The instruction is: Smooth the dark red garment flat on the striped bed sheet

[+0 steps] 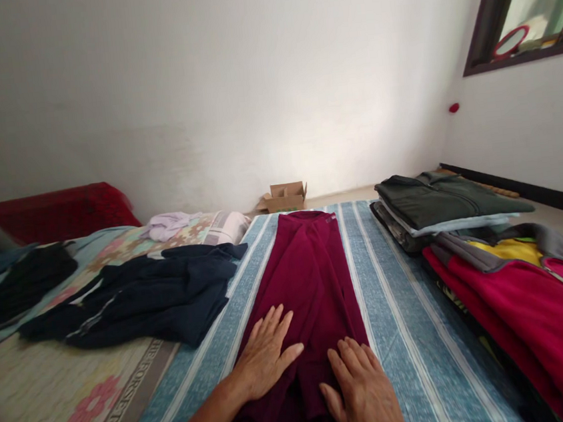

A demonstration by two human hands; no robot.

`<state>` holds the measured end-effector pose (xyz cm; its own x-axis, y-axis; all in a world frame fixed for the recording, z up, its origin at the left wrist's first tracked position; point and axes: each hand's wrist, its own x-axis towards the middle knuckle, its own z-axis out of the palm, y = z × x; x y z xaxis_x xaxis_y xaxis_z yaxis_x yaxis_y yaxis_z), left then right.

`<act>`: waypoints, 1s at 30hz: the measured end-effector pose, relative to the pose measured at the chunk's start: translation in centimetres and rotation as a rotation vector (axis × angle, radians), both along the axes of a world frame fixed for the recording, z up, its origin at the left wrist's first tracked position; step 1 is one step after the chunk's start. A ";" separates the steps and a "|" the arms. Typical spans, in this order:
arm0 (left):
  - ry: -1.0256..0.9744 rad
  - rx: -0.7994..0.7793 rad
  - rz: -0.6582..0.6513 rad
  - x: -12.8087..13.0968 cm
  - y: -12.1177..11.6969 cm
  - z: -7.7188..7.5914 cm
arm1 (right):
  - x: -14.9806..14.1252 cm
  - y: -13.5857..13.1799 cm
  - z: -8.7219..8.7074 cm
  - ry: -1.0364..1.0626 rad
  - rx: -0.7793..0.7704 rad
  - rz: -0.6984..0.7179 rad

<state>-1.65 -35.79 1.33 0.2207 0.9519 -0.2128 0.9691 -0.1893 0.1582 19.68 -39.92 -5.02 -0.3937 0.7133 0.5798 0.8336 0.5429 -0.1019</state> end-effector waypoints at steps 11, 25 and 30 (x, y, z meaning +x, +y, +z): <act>0.014 -0.022 -0.001 0.1 0.0 0.5 | -0.1 0.0 -0.6 0.042 0.028 -0.002; 0.012 -0.010 -0.005 -0.1 0.1 0.2 | -0.2 -0.1 -0.4 0.078 -0.015 0.011; -0.017 0.030 -0.018 -0.2 0.1 -0.4 | 0.2 -0.5 0.1 0.099 -0.075 0.028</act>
